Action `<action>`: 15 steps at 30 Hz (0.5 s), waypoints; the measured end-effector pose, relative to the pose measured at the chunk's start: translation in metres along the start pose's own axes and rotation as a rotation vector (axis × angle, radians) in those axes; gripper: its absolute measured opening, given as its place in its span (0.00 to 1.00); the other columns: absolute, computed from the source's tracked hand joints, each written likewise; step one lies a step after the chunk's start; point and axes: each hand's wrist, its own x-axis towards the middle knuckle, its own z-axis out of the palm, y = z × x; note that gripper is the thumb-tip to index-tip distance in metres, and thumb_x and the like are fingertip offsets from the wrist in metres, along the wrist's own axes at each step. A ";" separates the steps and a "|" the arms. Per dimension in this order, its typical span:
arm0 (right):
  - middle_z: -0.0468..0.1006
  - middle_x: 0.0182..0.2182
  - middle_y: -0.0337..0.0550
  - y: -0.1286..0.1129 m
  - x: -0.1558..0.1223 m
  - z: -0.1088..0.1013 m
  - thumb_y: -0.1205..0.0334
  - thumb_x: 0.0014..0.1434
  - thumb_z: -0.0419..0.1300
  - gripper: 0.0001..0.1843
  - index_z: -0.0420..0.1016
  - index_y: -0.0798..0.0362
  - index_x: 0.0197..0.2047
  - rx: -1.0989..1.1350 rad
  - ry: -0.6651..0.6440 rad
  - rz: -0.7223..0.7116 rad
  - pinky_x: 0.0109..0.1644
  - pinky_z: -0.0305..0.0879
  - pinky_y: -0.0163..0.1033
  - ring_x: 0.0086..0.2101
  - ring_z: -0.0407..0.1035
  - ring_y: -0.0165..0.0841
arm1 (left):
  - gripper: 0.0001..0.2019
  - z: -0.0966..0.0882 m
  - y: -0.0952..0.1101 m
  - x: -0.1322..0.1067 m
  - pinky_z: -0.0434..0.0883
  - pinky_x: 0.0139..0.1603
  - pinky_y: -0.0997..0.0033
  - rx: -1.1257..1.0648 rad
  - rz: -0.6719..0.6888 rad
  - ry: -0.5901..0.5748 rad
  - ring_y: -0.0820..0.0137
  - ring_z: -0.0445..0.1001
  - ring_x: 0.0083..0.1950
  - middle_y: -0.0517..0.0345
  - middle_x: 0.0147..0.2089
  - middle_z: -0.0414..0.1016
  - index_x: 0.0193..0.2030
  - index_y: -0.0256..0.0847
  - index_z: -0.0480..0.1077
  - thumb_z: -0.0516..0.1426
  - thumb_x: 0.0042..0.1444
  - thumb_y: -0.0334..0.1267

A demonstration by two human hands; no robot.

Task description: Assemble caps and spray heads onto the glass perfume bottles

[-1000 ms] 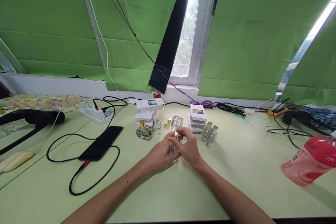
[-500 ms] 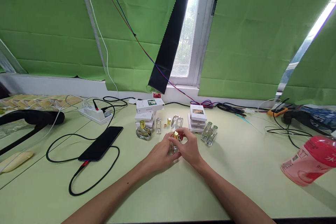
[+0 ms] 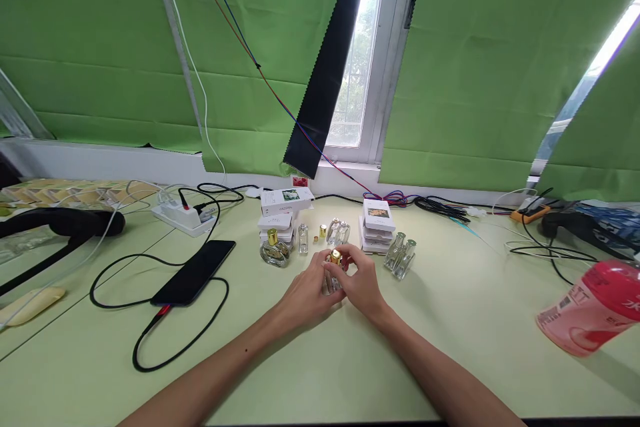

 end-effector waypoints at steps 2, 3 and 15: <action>0.77 0.31 0.40 0.000 0.000 0.000 0.58 0.58 0.65 0.07 0.76 0.50 0.39 0.001 -0.007 0.003 0.36 0.68 0.39 0.30 0.67 0.34 | 0.26 0.000 0.000 0.000 0.71 0.38 0.65 0.003 -0.002 0.004 0.60 0.76 0.45 0.48 0.59 0.70 0.62 0.43 0.62 0.59 0.57 0.43; 0.77 0.32 0.40 0.000 -0.001 0.000 0.59 0.58 0.65 0.07 0.76 0.50 0.40 0.000 -0.012 0.004 0.36 0.68 0.39 0.30 0.67 0.34 | 0.26 0.000 0.000 0.000 0.71 0.39 0.64 0.007 -0.003 0.004 0.60 0.76 0.46 0.48 0.59 0.70 0.62 0.43 0.62 0.59 0.57 0.43; 0.80 0.37 0.43 -0.001 -0.003 -0.002 0.63 0.59 0.63 0.14 0.77 0.52 0.49 -0.005 -0.092 -0.054 0.39 0.69 0.38 0.33 0.69 0.33 | 0.31 -0.002 0.007 -0.001 0.74 0.41 0.62 -0.043 -0.054 0.064 0.58 0.77 0.47 0.48 0.57 0.72 0.63 0.43 0.57 0.60 0.53 0.37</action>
